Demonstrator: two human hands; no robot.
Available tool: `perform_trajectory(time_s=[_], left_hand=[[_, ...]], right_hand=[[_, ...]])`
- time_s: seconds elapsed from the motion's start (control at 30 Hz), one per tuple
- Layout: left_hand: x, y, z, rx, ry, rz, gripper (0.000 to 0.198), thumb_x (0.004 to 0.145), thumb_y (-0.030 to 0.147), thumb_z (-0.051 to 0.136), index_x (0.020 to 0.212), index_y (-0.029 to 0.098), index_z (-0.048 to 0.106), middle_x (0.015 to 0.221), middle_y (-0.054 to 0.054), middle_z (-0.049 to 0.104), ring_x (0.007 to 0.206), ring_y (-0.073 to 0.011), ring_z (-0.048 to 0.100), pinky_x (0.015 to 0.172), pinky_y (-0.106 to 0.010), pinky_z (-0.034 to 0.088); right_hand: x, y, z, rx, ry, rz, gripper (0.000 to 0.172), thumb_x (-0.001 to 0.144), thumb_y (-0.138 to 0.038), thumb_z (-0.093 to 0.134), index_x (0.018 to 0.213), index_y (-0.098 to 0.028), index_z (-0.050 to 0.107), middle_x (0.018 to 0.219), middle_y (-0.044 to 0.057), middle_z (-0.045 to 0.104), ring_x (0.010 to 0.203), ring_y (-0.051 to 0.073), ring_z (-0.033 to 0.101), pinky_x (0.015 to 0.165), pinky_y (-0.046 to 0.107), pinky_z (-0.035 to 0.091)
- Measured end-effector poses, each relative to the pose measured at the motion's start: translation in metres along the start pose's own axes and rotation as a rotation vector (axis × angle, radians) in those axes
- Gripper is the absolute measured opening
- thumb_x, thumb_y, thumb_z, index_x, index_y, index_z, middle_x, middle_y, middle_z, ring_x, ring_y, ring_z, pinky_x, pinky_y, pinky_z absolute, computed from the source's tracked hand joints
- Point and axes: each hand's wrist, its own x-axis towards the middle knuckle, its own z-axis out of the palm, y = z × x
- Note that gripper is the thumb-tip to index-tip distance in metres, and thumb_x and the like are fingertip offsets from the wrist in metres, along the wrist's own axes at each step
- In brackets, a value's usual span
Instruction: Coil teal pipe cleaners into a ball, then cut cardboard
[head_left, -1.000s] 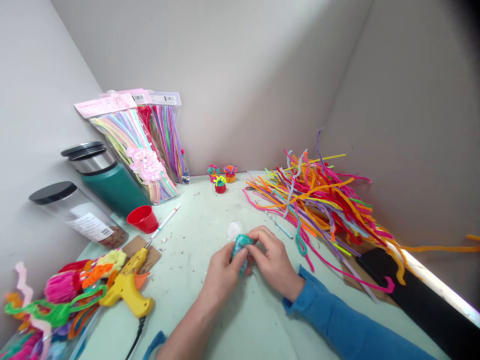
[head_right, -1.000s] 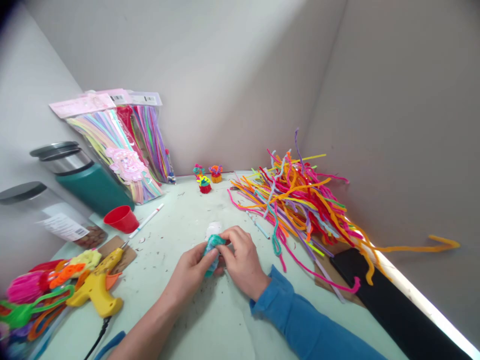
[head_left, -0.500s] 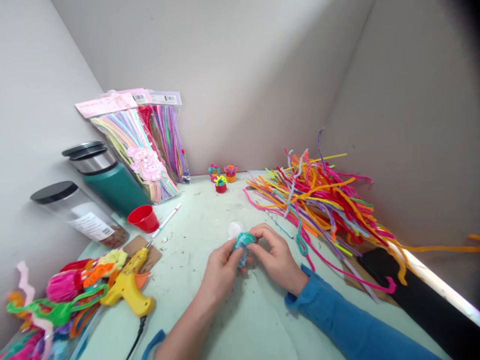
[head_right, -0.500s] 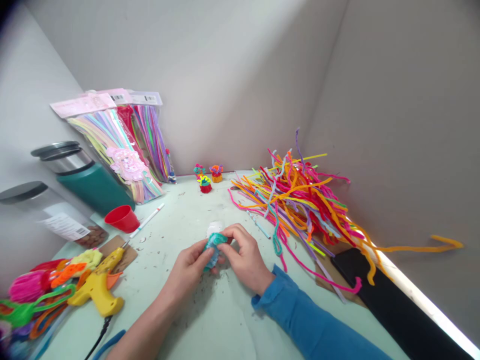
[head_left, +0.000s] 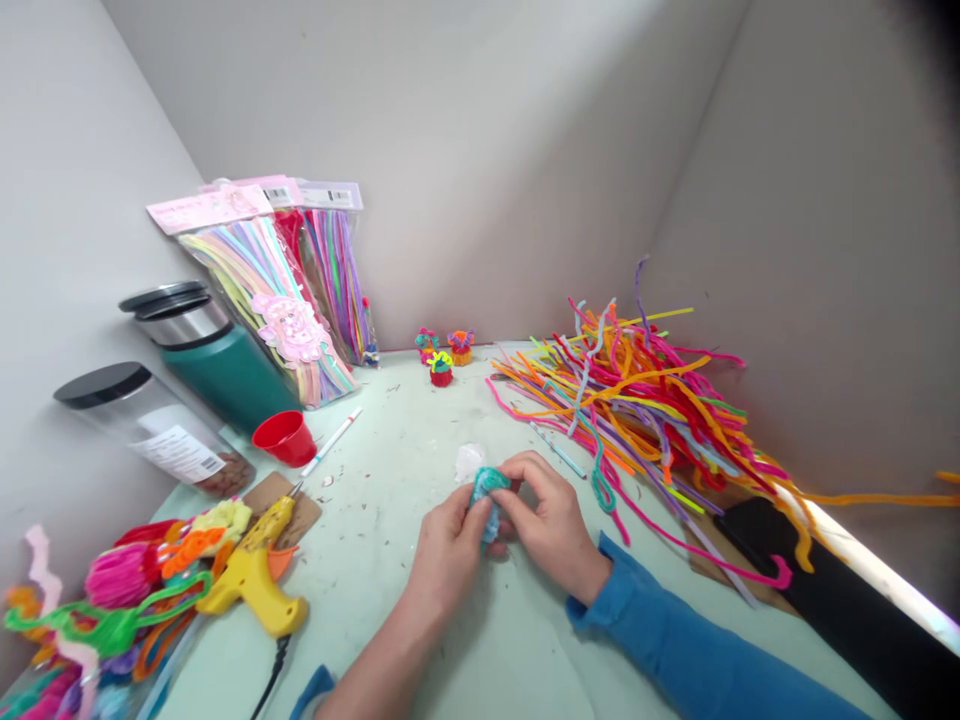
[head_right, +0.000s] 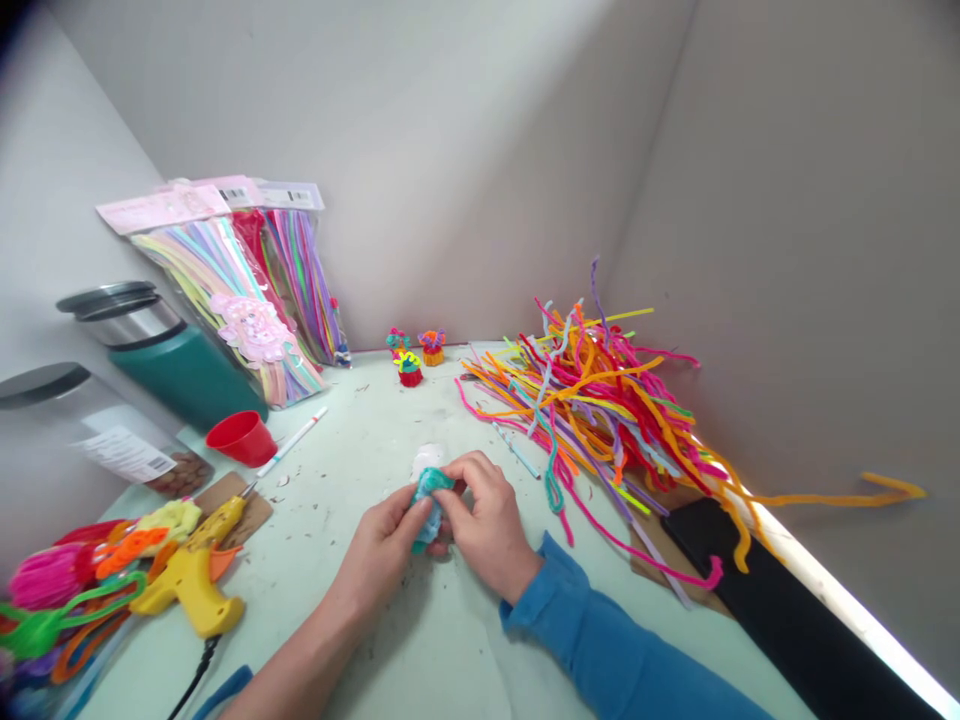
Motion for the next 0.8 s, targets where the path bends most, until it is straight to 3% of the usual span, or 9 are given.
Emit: perform_trajectory(time_s=[0.27,0.53,0.67,0.8], left_hand=[[0.001,0.002,0.000,-0.036,0.058,-0.056,0.029,0.075,0.041,0.056,0.077,0.012,0.059,0.061,-0.001,0.056,0.053,-0.0134,0.055,0.046,-0.026,0.051],[0.001,0.009,-0.005,-0.103,0.080,-0.109,0.032,0.074,0.041,0.058,0.082,0.010,0.058,0.063,-0.002,0.056,0.054,-0.0141,0.056,0.049,-0.028,0.051],[0.001,0.016,-0.008,-0.165,0.061,-0.112,0.038,0.072,0.043,0.060,0.087,0.009,0.062,0.068,-0.005,0.060,0.057,-0.0148,0.057,0.052,-0.027,0.049],[0.001,0.022,-0.009,-0.221,0.006,-0.068,0.030,0.065,0.031,0.069,0.087,0.010,0.065,0.076,-0.007,0.064,0.066,-0.0148,0.057,0.058,-0.024,0.046]], right_hand=[[-0.003,-0.003,0.003,-0.236,-0.015,-0.193,0.013,0.082,-0.013,0.050,0.087,-0.019,0.060,0.085,0.006,0.059,0.082,0.020,0.053,0.076,0.036,0.042],[-0.005,-0.006,0.000,-0.319,-0.149,-0.352,0.031,0.087,-0.012,0.041,0.114,-0.017,0.056,0.102,0.012,0.060,0.092,0.022,0.055,0.078,0.036,0.047],[-0.006,-0.005,0.000,-0.357,-0.142,-0.406,0.037,0.086,-0.010,0.043,0.120,-0.018,0.052,0.106,0.012,0.061,0.096,0.023,0.055,0.079,0.038,0.047],[-0.006,-0.005,-0.001,-0.377,-0.137,-0.433,0.041,0.084,-0.009,0.044,0.123,-0.020,0.051,0.110,0.013,0.060,0.097,0.024,0.055,0.079,0.040,0.048]])
